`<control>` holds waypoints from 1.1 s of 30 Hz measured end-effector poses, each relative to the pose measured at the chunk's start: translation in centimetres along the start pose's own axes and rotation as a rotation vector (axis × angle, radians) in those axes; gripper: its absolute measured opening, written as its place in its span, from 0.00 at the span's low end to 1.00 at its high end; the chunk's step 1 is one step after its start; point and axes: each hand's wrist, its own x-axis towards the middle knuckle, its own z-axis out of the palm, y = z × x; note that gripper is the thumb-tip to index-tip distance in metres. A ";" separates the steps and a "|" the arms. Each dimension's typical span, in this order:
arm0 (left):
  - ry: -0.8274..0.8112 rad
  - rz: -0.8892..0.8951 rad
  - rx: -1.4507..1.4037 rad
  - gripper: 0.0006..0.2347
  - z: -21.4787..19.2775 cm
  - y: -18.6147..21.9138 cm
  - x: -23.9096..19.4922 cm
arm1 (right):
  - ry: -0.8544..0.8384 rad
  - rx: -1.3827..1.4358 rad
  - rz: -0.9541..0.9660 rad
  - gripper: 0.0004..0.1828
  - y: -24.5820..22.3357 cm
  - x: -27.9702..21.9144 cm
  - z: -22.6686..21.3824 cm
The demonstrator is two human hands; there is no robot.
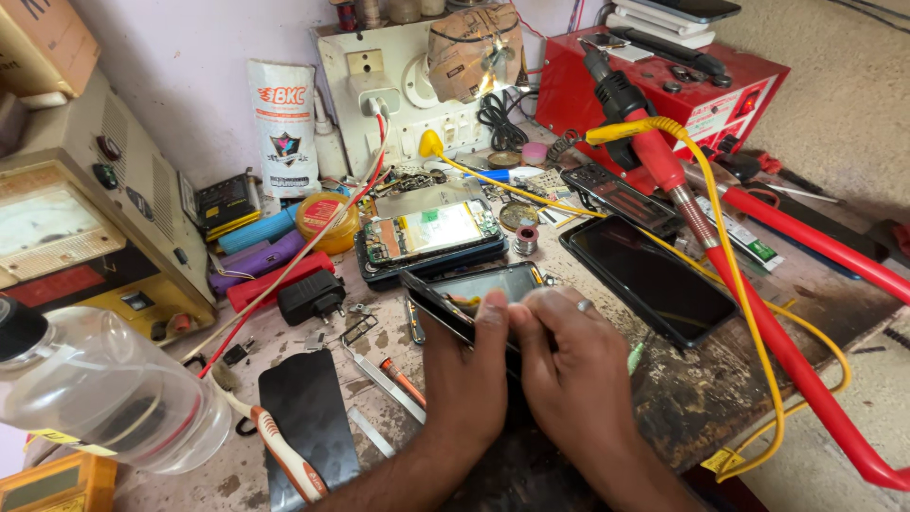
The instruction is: The person uses a green plastic pry tool to remove the battery from a disassembled smartphone. They then connect a red and black power cable to the phone's charging port and use tweezers to adjust the battery connector ribbon cable.
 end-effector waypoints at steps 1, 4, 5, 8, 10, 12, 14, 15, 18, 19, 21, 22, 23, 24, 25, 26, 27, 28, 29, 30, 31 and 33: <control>0.005 -0.016 -0.020 0.15 0.0 0.0 0.1 | -0.002 0.009 0.003 0.05 0.0 0.1 0.2; 0.010 -0.030 -0.072 0.16 0.0 0.2 0.3 | 0.020 0.040 -0.025 0.05 0.0 0.3 0.7; 0.005 -0.014 -0.081 0.17 0.0 0.2 0.3 | 0.045 0.057 -0.054 0.05 -0.1 0.3 0.9; 0.004 0.023 -0.096 0.17 0.2 0.3 0.3 | 0.086 0.086 -0.116 0.05 0.0 0.1 0.9; 0.011 0.041 -0.080 0.17 0.0 0.3 0.3 | 0.068 0.083 -0.056 0.06 0.0 0.2 0.9; 0.019 0.059 -0.053 0.17 0.0 0.3 0.5 | 0.017 0.057 0.088 0.07 0.0 0.5 0.8; 0.030 0.010 -0.064 0.18 0.0 0.3 0.7 | -0.020 0.051 0.162 0.08 -0.1 0.8 0.8; 0.035 -0.015 -0.069 0.18 0.0 0.2 0.8 | -0.038 0.048 0.198 0.08 -0.2 1.0 0.8; 0.022 0.070 -0.046 0.18 -0.1 0.1 1.0 | -0.036 0.003 0.163 0.10 -0.1 1.3 1.0; 0.025 0.054 -0.023 0.18 -0.3 0.1 0.9 | -0.051 0.004 0.186 0.10 0.0 1.3 1.2; 0.025 0.031 0.018 0.18 -0.4 0.1 1.2 | -0.072 0.002 0.227 0.10 0.4 1.6 1.4; 0.030 0.023 0.013 0.18 -0.4 0.1 1.2 | -0.054 0.009 0.171 0.09 0.6 1.6 1.4; 0.036 0.015 0.009 0.18 -0.4 0.1 1.2 | -0.037 0.016 0.116 0.08 0.8 1.6 1.5; 0.042 0.010 0.007 0.18 -0.4 0.1 1.3 | -0.019 0.026 0.058 0.07 0.8 1.7 1.6; 0.045 0.035 0.036 0.18 -0.4 0.2 1.4 | -0.018 0.000 0.064 0.07 0.7 1.8 1.7; 0.049 0.057 0.066 0.18 -0.4 0.2 1.5 | -0.018 -0.026 0.071 0.08 0.6 1.8 1.8; 0.052 0.079 0.095 0.18 -0.5 0.2 1.6 | -0.018 -0.053 0.078 0.09 0.5 1.9 1.8; 0.062 0.029 0.083 0.19 -0.5 0.2 1.6 | -0.019 -0.061 0.074 0.09 0.3 2.0 1.9; 0.072 -0.021 0.071 0.19 -0.5 0.2 1.7 | -0.019 -0.069 0.070 0.10 0.1 2.1 2.0; 0.081 -0.070 0.059 0.20 -0.4 0.2 1.8 | -0.018 -0.077 0.066 0.10 0.0 2.3 2.1; 0.087 -0.084 0.042 0.21 -0.5 0.2 1.9 | -0.012 -0.072 0.057 0.09 0.0 2.5 2.1; 0.102 -0.114 0.009 0.22 -0.6 0.2 2.0 | -0.003 -0.061 0.038 0.08 0.2 2.8 2.3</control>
